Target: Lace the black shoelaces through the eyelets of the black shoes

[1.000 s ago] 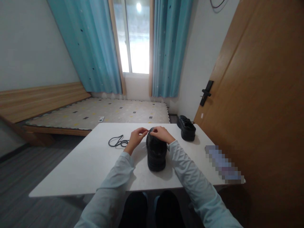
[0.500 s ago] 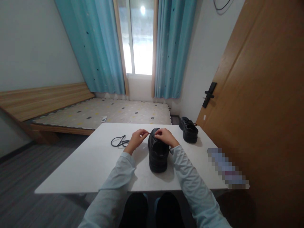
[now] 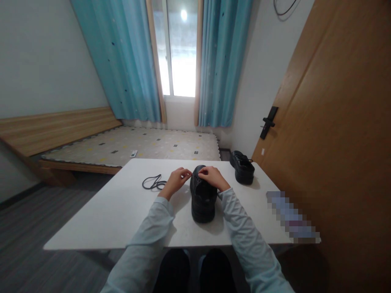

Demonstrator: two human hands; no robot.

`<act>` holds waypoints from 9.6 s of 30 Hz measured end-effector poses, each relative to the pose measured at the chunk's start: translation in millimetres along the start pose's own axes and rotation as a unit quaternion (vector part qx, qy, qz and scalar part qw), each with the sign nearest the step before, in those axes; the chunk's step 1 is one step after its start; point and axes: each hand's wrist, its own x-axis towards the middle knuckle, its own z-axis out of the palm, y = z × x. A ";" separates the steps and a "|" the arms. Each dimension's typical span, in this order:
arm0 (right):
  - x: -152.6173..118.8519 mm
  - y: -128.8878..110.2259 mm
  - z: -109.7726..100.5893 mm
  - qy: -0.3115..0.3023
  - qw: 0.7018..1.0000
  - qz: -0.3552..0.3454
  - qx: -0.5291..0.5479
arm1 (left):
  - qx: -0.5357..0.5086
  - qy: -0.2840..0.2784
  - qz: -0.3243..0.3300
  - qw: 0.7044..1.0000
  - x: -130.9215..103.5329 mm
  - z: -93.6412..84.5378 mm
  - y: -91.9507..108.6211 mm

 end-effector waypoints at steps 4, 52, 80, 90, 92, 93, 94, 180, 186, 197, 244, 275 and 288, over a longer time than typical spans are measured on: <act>-1.6 -4.1 -2.4 -0.005 1.000 -0.001 -0.024 | 0.010 0.007 0.003 1.000 -0.3 -0.7 3.5; -4.2 -12.6 8.9 0.036 0.993 -0.006 -0.110 | -0.048 0.052 -0.085 0.994 0.4 7.2 18.4; -2.3 -13.3 16.4 0.084 0.994 0.025 -0.067 | -0.066 0.016 -0.062 0.996 0.9 12.5 12.0; 1.9 -3.4 20.6 0.165 0.986 0.028 -0.001 | -0.124 0.008 -0.079 0.989 0.8 13.5 9.5; 3.0 0.3 19.8 0.188 0.982 0.026 0.019 | -0.113 0.010 -0.078 0.990 0.9 12.6 10.1; 3.4 1.9 19.1 0.200 0.979 0.025 0.030 | -0.110 0.011 -0.076 0.991 0.9 12.2 10.8; 3.7 3.3 18.2 0.212 0.976 0.027 0.045 | -0.112 0.012 -0.076 0.991 1.0 11.9 11.6; -17.6 38.9 -35.0 0.002 0.878 0.217 0.427 | 0.100 -0.014 -0.029 0.994 31.2 41.9 81.9; -19.9 35.9 -37.3 -0.001 0.878 0.222 0.424 | 0.117 -0.008 0.016 0.993 29.3 44.8 77.4; -19.4 34.3 -36.9 -0.002 0.879 0.218 0.423 | 0.162 0.007 0.018 0.987 30.4 47.3 79.2; -12.4 60.9 -21.3 -0.047 0.889 0.206 0.406 | 0.070 0.021 -0.022 0.997 35.3 49.3 77.3; -10.6 58.9 -34.9 0.185 0.794 0.200 0.543 | -0.082 -0.090 -0.242 0.963 16.5 -19.6 12.2; -9.5 74.2 -51.0 0.391 0.750 0.093 0.526 | -0.176 -0.033 -0.154 0.972 17.5 -24.0 8.9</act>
